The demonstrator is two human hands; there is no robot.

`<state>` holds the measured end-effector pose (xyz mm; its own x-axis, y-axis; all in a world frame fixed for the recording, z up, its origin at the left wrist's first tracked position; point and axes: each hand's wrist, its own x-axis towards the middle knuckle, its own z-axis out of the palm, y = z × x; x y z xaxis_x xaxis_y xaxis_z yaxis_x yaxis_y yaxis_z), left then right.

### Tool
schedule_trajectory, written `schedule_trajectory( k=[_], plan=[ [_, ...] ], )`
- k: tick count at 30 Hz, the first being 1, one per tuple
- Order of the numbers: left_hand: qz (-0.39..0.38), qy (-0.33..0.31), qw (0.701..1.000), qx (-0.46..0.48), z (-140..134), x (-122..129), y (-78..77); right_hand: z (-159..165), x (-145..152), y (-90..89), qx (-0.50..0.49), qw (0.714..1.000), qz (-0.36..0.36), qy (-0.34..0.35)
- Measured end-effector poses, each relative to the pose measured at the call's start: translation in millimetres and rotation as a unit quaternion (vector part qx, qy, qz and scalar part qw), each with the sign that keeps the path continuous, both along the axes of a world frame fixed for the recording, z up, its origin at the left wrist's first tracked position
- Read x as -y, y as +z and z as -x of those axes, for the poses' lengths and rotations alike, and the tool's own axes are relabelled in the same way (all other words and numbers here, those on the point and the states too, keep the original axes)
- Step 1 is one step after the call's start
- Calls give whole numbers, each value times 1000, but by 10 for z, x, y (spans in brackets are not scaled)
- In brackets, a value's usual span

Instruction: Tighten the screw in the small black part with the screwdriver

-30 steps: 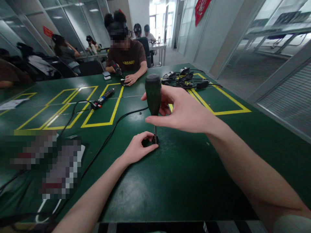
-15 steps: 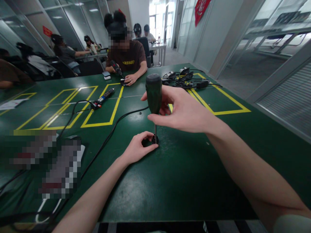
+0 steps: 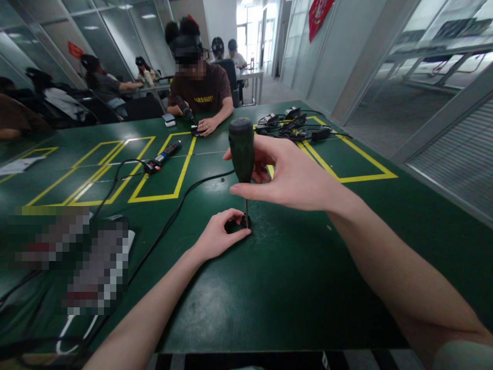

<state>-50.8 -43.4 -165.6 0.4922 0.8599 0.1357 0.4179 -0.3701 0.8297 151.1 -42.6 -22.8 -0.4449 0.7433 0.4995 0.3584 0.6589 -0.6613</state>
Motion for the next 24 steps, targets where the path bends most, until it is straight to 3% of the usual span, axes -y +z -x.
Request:
schedule_trajectory(
  k=[24],
  plan=[
    [2,3,1000,-4,5,3,8,3,21,28,6,1000,13,9]
  ],
)
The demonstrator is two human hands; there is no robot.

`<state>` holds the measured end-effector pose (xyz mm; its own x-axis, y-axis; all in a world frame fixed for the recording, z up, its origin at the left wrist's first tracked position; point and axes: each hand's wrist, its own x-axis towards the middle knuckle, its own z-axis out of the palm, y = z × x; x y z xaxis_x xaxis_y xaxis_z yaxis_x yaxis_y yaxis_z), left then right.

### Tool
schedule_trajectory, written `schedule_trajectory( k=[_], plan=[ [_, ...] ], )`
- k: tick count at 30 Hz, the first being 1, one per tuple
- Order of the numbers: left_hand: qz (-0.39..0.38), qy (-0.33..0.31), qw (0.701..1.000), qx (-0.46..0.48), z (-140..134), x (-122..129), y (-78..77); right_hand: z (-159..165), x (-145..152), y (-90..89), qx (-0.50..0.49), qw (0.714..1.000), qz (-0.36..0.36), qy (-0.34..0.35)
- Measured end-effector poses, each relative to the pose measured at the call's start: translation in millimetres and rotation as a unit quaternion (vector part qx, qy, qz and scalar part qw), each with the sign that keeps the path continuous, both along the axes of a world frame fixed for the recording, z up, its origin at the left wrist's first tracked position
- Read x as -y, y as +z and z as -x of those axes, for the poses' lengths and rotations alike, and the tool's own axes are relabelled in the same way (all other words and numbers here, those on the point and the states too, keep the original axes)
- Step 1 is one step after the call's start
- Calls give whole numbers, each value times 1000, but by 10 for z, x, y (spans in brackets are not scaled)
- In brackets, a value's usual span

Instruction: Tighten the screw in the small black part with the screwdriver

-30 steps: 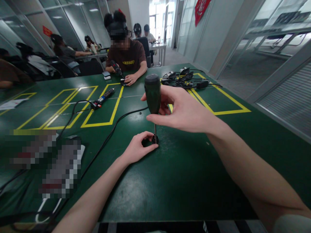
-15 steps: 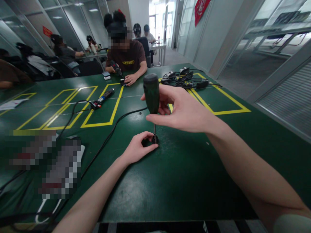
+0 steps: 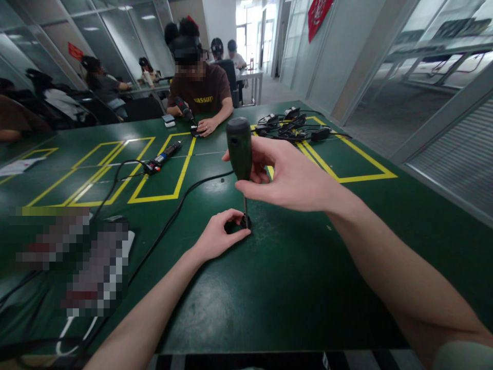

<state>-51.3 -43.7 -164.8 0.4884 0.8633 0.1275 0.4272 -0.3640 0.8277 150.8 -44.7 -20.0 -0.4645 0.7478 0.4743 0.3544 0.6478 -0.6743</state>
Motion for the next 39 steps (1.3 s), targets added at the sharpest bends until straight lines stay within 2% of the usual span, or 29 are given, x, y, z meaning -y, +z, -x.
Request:
schedule_trajectory(
  k=[8,39],
  plan=[
    [4,0,1000,0,-7,1,10,12,-5,-7,0,1000,-1,-18],
    [7,-2,1000,-5,1,3,1,5,-16,-17,-4,1000,5,-8]
  ],
)
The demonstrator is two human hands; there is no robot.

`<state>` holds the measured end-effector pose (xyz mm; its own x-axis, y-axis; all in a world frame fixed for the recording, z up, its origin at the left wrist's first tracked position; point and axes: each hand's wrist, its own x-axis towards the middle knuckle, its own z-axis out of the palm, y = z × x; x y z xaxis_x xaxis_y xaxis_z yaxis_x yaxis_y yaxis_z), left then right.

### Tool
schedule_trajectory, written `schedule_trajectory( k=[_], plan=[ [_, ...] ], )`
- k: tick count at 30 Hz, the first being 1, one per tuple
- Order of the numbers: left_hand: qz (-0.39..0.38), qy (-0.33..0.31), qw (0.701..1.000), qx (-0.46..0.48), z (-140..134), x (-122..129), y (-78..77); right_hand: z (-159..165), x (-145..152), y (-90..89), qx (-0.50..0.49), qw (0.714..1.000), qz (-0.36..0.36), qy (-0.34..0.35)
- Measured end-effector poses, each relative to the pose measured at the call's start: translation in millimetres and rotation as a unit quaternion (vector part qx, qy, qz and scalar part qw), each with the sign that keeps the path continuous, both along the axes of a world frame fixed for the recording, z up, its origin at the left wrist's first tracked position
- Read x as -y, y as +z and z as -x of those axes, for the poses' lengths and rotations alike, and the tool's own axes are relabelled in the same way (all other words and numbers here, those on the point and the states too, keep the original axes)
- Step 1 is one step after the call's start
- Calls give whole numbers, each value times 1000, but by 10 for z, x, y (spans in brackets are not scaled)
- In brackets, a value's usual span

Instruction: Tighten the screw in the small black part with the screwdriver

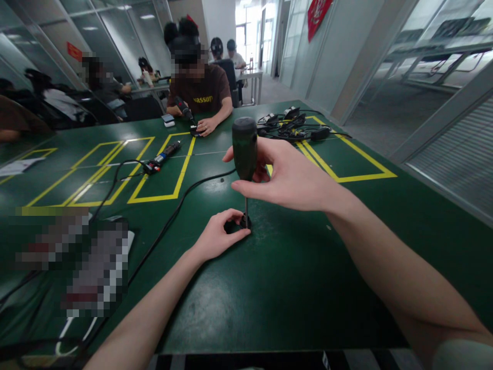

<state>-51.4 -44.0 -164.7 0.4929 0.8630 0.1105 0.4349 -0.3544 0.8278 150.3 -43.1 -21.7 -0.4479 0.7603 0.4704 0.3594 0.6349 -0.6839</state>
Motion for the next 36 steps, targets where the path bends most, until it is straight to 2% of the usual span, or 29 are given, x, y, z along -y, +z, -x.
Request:
schedule_trajectory(
  k=[21,30,36],
  plan=[
    [-1,0,1000,10,-7,8,18,-9,-9,-13,8,1000,11,3],
    [-5,0,1000,4,-4,1,-2,-20,-22,-32,-4,1000,-20,20],
    [-5,-1,1000,11,1,-4,-1,-11,-17,-23,-4,1000,-4,20]
  ],
)
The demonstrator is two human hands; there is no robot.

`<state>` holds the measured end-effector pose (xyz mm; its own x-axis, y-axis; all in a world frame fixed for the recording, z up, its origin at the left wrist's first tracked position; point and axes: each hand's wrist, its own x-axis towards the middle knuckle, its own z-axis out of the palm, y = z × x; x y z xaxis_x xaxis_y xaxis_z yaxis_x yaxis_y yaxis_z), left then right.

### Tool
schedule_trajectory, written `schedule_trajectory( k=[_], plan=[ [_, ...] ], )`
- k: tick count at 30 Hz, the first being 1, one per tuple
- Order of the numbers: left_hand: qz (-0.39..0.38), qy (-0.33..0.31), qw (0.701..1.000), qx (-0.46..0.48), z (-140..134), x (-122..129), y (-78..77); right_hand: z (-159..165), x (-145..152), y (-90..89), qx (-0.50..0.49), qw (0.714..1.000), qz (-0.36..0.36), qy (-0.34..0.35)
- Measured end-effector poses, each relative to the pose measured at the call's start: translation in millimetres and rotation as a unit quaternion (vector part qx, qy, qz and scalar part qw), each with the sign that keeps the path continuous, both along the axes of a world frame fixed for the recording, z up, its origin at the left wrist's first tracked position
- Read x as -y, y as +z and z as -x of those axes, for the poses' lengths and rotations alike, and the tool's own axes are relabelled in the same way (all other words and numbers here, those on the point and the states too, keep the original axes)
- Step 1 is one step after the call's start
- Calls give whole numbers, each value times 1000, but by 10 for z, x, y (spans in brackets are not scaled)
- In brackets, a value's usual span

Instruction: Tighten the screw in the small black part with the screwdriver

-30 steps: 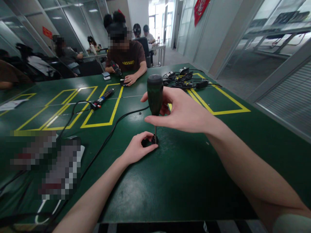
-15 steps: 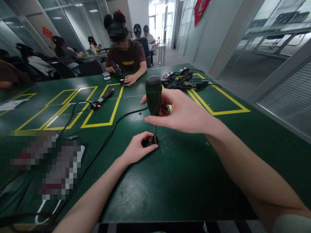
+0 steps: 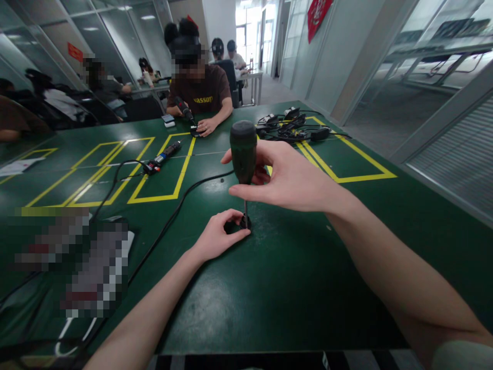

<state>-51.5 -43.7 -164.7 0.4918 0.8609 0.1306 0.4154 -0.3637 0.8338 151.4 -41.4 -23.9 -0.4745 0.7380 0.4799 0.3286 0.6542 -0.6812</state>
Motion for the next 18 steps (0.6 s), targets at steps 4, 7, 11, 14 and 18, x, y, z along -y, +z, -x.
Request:
schedule_trajectory(
  k=[4,7,11,14,18],
  plan=[
    [0,-2,1000,1,0,-6,-9,5,0,-6,-2,1000,5,0],
    [1,-3,1000,3,-1,-7,-14,3,0,-9,-3,1000,4,-1],
    [2,-2,1000,1,0,1,-12,7,2,-3,-2,1000,3,-3],
    [0,0,1000,1,2,6,-11,11,1,0,1,1000,7,-4],
    [-2,0,1000,3,3,1,-13,6,2,1,0,1000,3,-7]
  ],
)
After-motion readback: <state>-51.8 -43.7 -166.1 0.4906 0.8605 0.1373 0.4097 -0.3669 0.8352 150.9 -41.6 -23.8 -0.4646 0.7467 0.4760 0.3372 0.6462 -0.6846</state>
